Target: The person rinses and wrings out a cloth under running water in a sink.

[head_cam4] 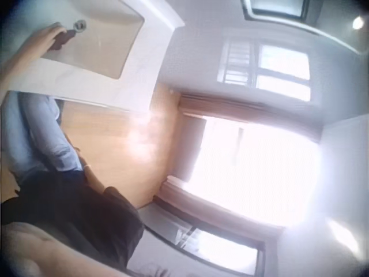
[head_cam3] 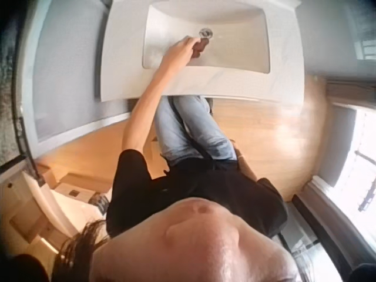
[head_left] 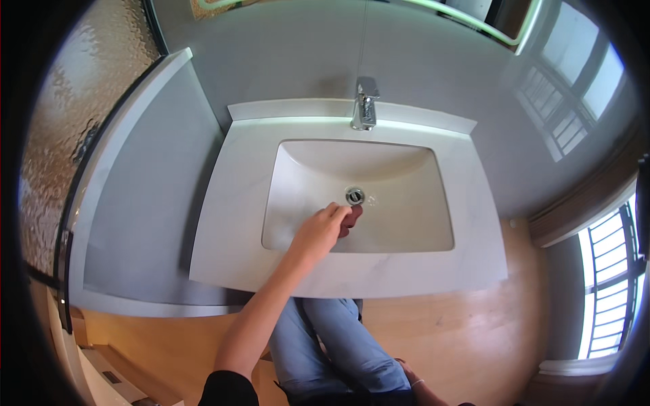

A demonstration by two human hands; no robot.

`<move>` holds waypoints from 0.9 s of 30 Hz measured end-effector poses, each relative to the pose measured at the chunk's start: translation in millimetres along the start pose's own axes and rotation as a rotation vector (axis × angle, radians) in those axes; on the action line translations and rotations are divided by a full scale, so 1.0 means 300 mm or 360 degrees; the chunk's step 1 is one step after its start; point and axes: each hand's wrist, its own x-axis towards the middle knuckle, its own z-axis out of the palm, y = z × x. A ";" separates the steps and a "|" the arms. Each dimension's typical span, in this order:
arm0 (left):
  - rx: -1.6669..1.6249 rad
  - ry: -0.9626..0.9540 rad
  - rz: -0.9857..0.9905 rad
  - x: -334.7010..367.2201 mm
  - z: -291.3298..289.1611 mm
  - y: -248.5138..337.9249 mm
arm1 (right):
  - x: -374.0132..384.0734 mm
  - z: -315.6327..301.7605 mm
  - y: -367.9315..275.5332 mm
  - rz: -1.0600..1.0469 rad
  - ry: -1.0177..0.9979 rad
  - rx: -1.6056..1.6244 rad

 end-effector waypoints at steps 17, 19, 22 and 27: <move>-0.1840 0.0856 -0.0538 0.415 0.163 -0.209 | 0.371 -0.177 -2.165 -0.0988 -0.0268 0.0768; -0.2148 0.0855 -0.0697 0.478 0.225 -0.203 | 0.640 -0.191 -2.258 -0.0862 -0.0204 0.0976; -0.2596 0.0522 -0.0888 0.445 0.203 -0.141 | 0.843 -0.162 -2.392 -0.0578 -0.0039 0.1314; -0.2571 0.0394 -0.0746 0.452 0.129 -0.104 | 1.061 -0.148 -2.495 -0.0484 -0.0056 0.1372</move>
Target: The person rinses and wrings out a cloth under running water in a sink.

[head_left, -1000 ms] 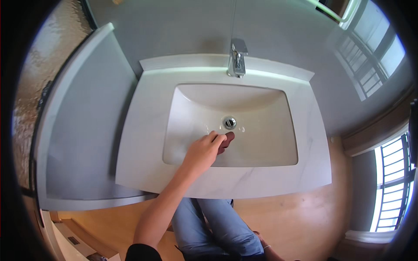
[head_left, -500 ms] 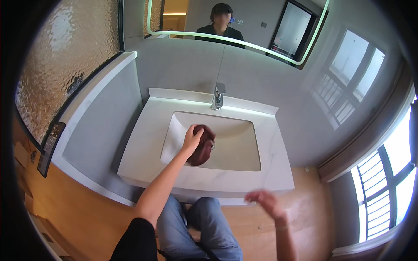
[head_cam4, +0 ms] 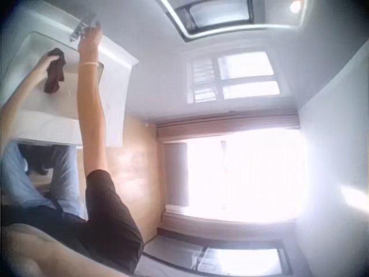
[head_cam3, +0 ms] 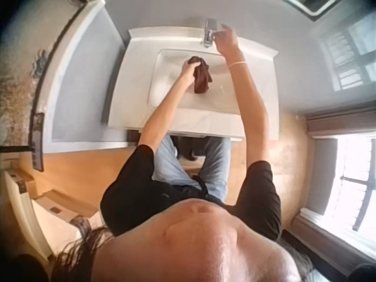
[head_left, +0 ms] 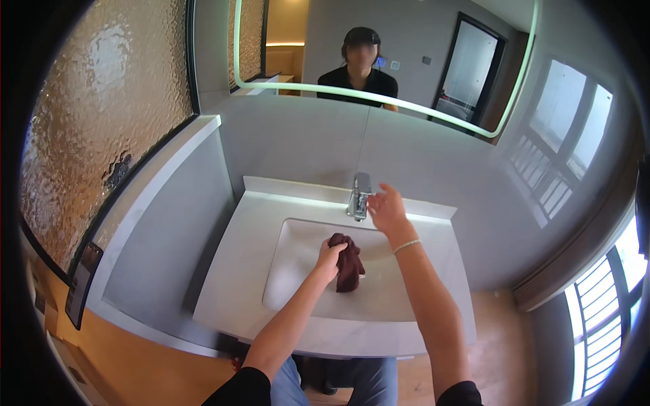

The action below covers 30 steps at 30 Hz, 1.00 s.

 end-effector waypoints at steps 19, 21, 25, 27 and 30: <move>-0.0275 0.0250 -0.0666 0.120 -0.091 -0.041 | -0.145 -0.097 0.137 -0.0564 0.0015 -0.0474; -0.0146 0.0166 -0.0698 0.080 0.003 -0.010 | -0.211 -0.210 0.270 -0.0408 0.0251 -0.0788; 0.0422 0.0395 -0.0413 0.072 -0.020 -0.029 | -0.210 -0.263 0.405 -0.0011 0.0111 -0.1150; 0.0879 0.0293 -0.0113 0.074 -0.040 -0.029 | -0.198 -0.269 0.376 0.0073 -0.0097 -0.1010; 0.1276 0.0191 -0.0173 0.074 -0.035 -0.017 | -0.173 -0.325 0.410 0.0077 -0.0306 -0.1081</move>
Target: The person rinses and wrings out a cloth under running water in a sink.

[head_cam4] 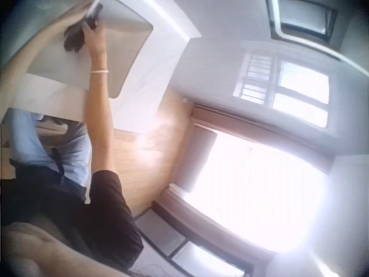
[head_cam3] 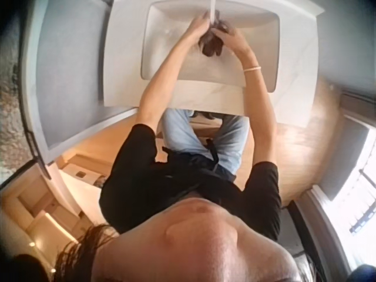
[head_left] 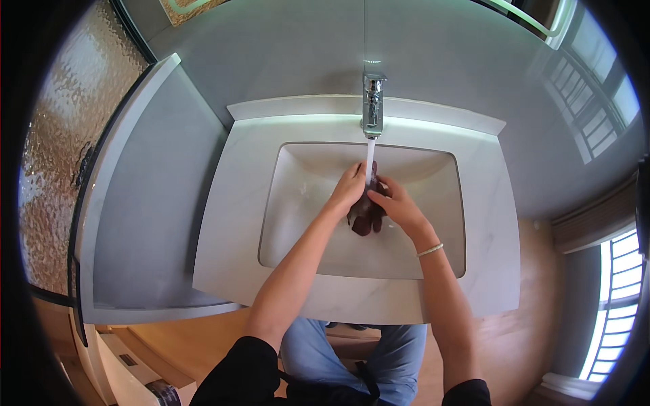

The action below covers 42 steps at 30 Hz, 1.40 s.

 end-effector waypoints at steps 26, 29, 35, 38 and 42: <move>0.0053 0.0004 0.0317 0.010 -0.064 0.037 | 0.008 0.006 -0.056 -0.0096 0.0265 -0.0905; -0.0006 0.0023 0.0004 -0.023 -0.029 0.009 | -0.003 0.022 -0.064 -0.0288 0.0488 -0.0544; -0.0861 -0.0177 -0.0720 -0.104 0.041 0.112 | -0.007 0.039 -0.074 -0.0293 0.0399 0.0245; -0.1161 -0.0427 -0.0822 -0.059 0.017 0.043 | 0.007 0.054 -0.061 -0.0313 0.0350 0.0212; -0.1497 -0.0243 -0.0717 -0.008 0.021 -0.021 | 0.034 0.101 -0.031 -0.0176 0.0161 0.0478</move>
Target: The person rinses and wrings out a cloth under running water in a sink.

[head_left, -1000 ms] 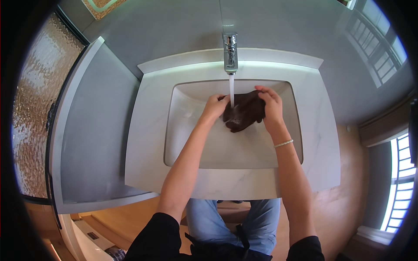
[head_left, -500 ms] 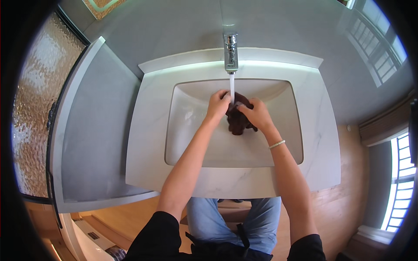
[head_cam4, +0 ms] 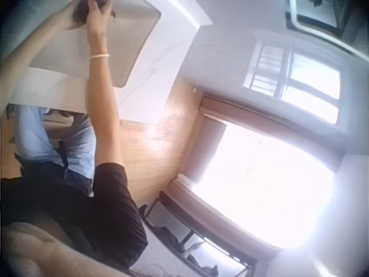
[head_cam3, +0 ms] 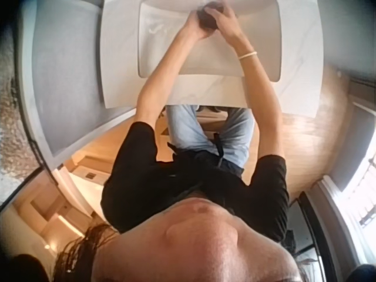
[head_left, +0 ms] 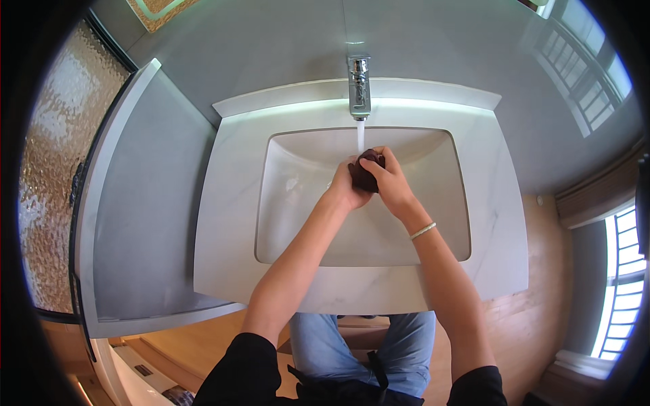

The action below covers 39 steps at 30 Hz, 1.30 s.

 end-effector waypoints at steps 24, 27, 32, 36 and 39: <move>0.0412 0.0116 0.0250 -0.019 0.035 0.022 | 0.079 0.047 0.101 -0.0638 0.0461 -0.1282; 0.0302 0.0088 0.0211 -0.028 0.064 -0.037 | 0.057 0.027 0.069 -0.0526 0.0581 -0.1420; 0.0073 0.0136 0.0217 -0.083 0.096 -0.055 | 0.045 0.047 -0.004 -0.0128 0.0609 -0.1733; 0.0112 -0.0035 0.0189 -0.057 0.019 -0.013 | 0.070 0.062 0.006 -0.0148 0.0596 -0.1374; 0.0452 -0.0335 0.0054 -0.036 0.013 0.014 | 0.155 -0.011 0.089 -0.0332 0.0658 -0.0986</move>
